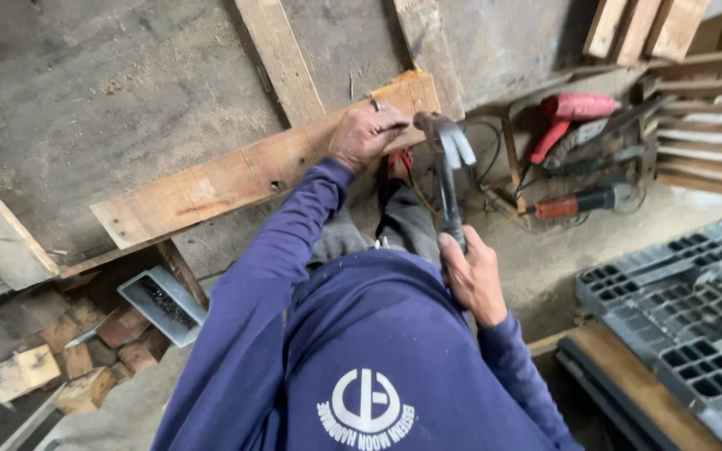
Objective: The person hammers nails into pieces of wood, arranges various wooden blocks and boards on a workbench, and picks through a container of hardware.
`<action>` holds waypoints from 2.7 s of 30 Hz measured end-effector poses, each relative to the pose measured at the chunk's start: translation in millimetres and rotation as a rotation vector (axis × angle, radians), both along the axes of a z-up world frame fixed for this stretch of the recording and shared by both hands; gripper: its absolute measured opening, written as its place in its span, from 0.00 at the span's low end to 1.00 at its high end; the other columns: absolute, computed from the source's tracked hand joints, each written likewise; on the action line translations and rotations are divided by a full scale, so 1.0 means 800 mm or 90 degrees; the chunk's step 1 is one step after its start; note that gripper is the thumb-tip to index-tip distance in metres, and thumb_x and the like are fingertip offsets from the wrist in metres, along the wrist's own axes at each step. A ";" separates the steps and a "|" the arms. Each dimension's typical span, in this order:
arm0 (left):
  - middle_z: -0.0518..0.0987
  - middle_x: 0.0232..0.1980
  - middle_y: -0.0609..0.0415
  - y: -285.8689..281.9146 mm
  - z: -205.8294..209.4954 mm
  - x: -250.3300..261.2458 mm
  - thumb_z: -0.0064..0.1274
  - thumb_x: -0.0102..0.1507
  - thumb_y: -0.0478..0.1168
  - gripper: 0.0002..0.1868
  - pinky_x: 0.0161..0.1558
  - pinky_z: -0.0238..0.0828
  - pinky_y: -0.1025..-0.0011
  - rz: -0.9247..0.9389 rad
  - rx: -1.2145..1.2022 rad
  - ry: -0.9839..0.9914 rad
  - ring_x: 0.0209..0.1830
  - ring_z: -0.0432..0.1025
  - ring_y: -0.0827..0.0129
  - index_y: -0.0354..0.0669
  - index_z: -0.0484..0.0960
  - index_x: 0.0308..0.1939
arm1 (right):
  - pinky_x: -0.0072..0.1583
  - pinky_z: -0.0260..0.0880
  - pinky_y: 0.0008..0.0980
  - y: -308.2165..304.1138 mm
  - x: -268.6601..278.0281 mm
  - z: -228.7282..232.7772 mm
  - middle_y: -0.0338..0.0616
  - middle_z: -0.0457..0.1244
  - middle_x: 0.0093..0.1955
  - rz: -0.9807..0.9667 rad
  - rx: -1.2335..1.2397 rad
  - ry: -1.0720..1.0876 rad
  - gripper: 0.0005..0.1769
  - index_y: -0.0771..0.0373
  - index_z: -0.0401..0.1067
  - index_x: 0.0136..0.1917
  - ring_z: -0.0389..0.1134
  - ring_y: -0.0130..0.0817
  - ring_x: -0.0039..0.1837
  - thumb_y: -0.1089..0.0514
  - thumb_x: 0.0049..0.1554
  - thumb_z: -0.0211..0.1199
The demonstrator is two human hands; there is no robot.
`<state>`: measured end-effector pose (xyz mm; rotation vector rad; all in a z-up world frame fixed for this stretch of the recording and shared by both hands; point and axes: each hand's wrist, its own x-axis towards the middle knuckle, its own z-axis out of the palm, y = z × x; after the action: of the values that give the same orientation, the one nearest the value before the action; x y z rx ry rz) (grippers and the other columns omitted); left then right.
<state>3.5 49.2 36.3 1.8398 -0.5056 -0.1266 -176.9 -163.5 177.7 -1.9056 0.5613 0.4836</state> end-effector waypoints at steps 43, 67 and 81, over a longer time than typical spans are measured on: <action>0.74 0.40 0.53 -0.014 -0.019 -0.017 0.42 0.69 0.36 0.07 0.48 0.71 0.71 0.432 -0.171 0.109 0.41 0.71 0.69 0.39 0.71 0.48 | 0.33 0.62 0.32 -0.040 0.048 0.016 0.42 0.61 0.31 0.019 0.001 -0.028 0.17 0.64 0.67 0.44 0.60 0.36 0.30 0.47 0.63 0.57; 0.72 0.38 0.53 -0.007 -0.012 -0.007 0.41 0.70 0.34 0.04 0.46 0.70 0.71 0.447 -0.212 0.123 0.38 0.67 0.71 0.39 0.71 0.46 | 0.33 0.64 0.30 0.009 0.043 -0.022 0.37 0.59 0.32 0.152 -0.050 -0.178 0.22 0.62 0.66 0.48 0.59 0.27 0.30 0.40 0.64 0.57; 0.82 0.42 0.46 -0.016 -0.004 -0.008 0.48 0.70 0.39 0.11 0.48 0.77 0.66 0.501 -0.270 0.169 0.42 0.77 0.61 0.38 0.78 0.52 | 0.33 0.61 0.34 0.042 -0.029 -0.099 0.39 0.58 0.30 -0.110 0.044 0.032 0.19 0.62 0.63 0.43 0.60 0.30 0.29 0.46 0.67 0.56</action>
<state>-3.2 36.3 32.7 1.4551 0.3708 0.2516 -199.9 -130.3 98.4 -1.7654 0.7261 0.4352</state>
